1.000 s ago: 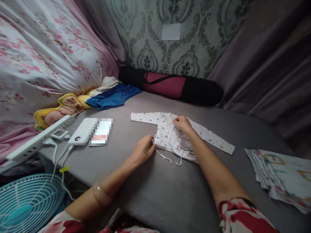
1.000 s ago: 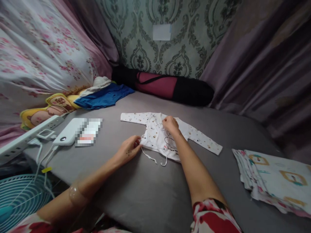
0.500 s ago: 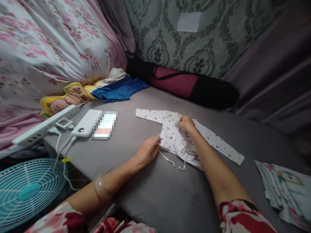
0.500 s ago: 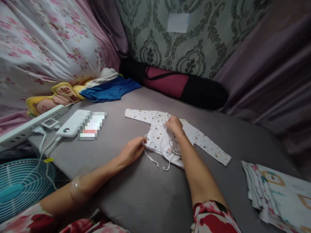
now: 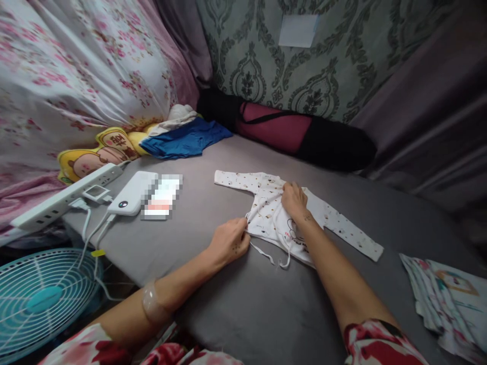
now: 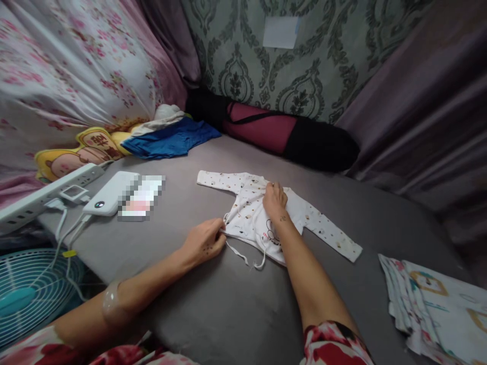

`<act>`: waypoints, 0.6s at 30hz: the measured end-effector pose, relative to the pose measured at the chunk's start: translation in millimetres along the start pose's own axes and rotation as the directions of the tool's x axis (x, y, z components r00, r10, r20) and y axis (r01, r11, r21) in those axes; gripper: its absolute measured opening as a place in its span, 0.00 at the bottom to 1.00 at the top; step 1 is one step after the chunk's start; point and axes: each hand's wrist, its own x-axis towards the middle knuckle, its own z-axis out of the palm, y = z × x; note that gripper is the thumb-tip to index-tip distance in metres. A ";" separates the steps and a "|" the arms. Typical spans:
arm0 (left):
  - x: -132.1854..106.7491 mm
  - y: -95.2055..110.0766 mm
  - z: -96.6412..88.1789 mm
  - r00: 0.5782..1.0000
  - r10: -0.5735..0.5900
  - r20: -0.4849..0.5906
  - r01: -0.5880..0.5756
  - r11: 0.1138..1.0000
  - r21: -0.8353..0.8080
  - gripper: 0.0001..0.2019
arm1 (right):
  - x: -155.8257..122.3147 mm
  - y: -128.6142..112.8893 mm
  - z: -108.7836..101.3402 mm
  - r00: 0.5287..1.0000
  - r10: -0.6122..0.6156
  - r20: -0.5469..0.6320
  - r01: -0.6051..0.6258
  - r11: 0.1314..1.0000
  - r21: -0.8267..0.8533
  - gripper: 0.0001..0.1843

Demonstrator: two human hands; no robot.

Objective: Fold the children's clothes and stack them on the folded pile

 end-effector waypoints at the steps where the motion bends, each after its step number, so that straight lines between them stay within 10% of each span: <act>1: -0.4 0.6 -0.9 1.000 0.007 -0.022 -0.007 1.000 0.020 0.05 | -1.5 0.2 -1.4 1.000 -0.016 -0.019 0.016 1.000 -0.004 0.20; 8: 1.5 -8.6 9.2 0.929 0.360 -0.086 -0.350 0.930 0.111 0.19 | -25.1 -30.4 -3.6 0.954 -0.291 -0.066 0.294 0.955 0.046 0.26; 18: -3.0 -9.1 13.4 0.947 0.320 0.019 -0.318 0.932 0.173 0.23 | -28.4 -47.2 8.9 0.915 -0.347 0.208 0.292 0.922 0.255 0.35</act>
